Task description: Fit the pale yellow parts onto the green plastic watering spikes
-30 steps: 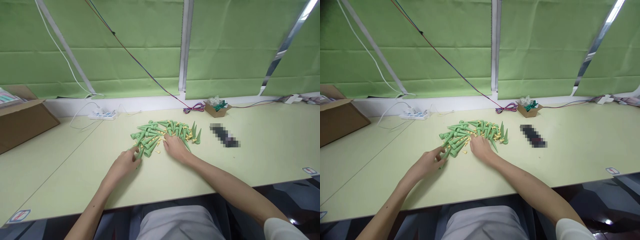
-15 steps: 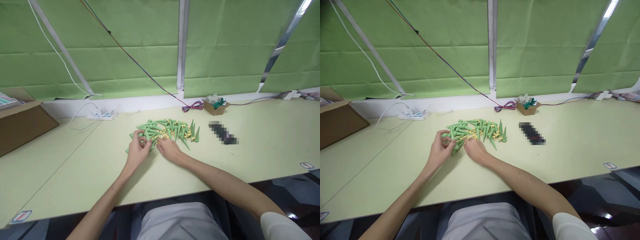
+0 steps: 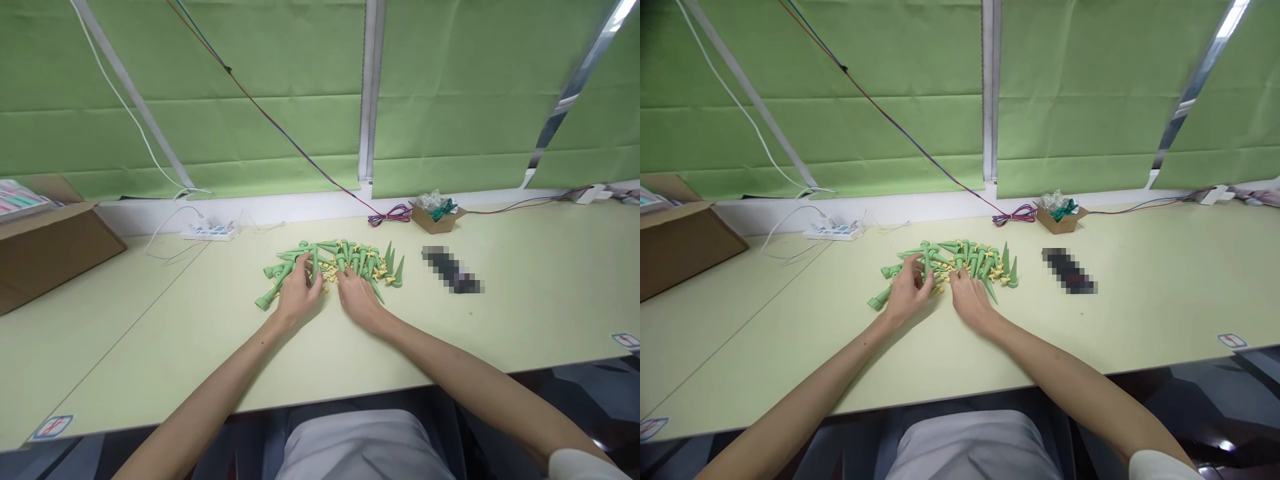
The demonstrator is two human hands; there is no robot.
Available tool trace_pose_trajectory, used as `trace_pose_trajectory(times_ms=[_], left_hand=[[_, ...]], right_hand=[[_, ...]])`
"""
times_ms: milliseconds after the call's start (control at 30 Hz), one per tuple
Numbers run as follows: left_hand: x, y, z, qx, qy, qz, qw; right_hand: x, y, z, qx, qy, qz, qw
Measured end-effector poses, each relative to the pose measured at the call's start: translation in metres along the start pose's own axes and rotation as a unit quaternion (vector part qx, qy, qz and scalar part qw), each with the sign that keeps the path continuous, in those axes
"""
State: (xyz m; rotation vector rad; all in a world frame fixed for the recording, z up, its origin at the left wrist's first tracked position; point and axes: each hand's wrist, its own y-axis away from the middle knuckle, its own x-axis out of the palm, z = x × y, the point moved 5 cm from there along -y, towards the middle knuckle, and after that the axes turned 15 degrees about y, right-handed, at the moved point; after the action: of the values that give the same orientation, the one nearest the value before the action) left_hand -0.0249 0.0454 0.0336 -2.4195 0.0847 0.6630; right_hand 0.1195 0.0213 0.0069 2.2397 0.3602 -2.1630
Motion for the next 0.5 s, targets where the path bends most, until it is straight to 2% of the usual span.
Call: trace_pose_trajectory(times_ms=[100, 200, 400, 500], left_hand=[[0.002, -0.005, -0.015, 0.013, 0.020, -0.009, 1.000], [0.014, -0.005, -0.022, -0.027, 0.103, -0.004, 0.994], [0.034, 0.016, -0.008, -0.100, 0.182, -0.022, 0.978], [0.038, 0.027, -0.002, -0.106, 0.175, 0.015, 0.979]], right_hand=[[0.001, 0.001, -0.002, -0.011, 0.004, -0.003, 1.000], [0.004, 0.001, -0.003, -0.017, 0.016, 0.009, 1.000], [0.008, 0.004, 0.001, -0.050, 0.051, 0.013, 0.997], [0.005, 0.007, 0.001, -0.054, 0.056, 0.002, 0.997]])
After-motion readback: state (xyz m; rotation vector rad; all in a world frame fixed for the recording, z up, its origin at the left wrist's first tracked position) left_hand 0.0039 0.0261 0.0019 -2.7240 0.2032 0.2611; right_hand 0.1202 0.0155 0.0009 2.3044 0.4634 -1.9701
